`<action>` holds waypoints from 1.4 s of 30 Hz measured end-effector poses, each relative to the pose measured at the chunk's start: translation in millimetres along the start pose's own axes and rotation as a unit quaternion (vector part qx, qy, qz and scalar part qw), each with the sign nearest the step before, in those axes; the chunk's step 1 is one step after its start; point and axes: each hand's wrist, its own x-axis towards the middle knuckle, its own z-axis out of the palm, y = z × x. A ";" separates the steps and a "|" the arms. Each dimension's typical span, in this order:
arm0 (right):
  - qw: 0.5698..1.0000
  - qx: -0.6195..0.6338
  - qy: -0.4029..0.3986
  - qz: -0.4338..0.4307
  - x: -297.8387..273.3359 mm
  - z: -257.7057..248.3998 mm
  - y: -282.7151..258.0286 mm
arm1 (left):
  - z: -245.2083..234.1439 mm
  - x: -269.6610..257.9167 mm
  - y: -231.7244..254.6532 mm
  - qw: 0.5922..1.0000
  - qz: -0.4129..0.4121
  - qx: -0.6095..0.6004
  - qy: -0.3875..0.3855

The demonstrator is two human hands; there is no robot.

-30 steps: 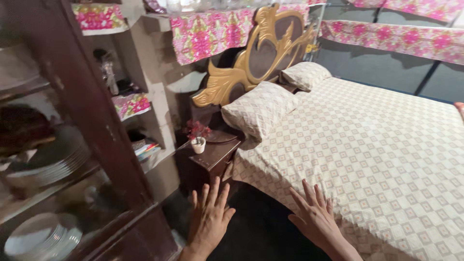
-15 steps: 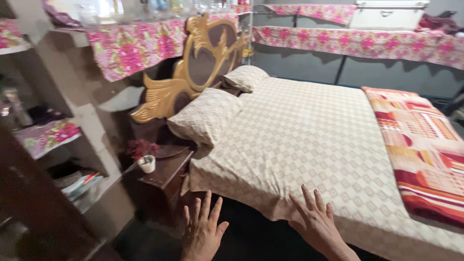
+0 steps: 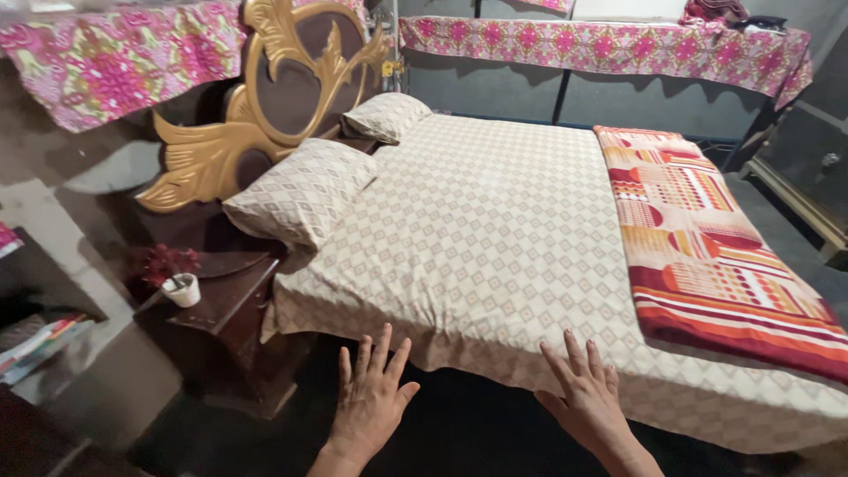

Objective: The person puts a pillow into a pillowcase by hand and places it on a bed next to other pillows before picking up a decorative item.

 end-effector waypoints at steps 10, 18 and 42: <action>1.000 -0.005 0.000 0.002 -9.8 -5.1 74.7 | 25.6 12.1 69.9 0.998 0.014 -0.038 -0.043; 0.999 -0.006 0.016 -0.036 14.4 5.5 74.2 | 28.0 20.2 66.5 0.998 0.001 -0.038 -0.056; 0.996 -0.064 -0.016 0.054 131.7 198.6 65.2 | 110.3 130.6 -110.7 0.990 0.034 -0.050 -0.131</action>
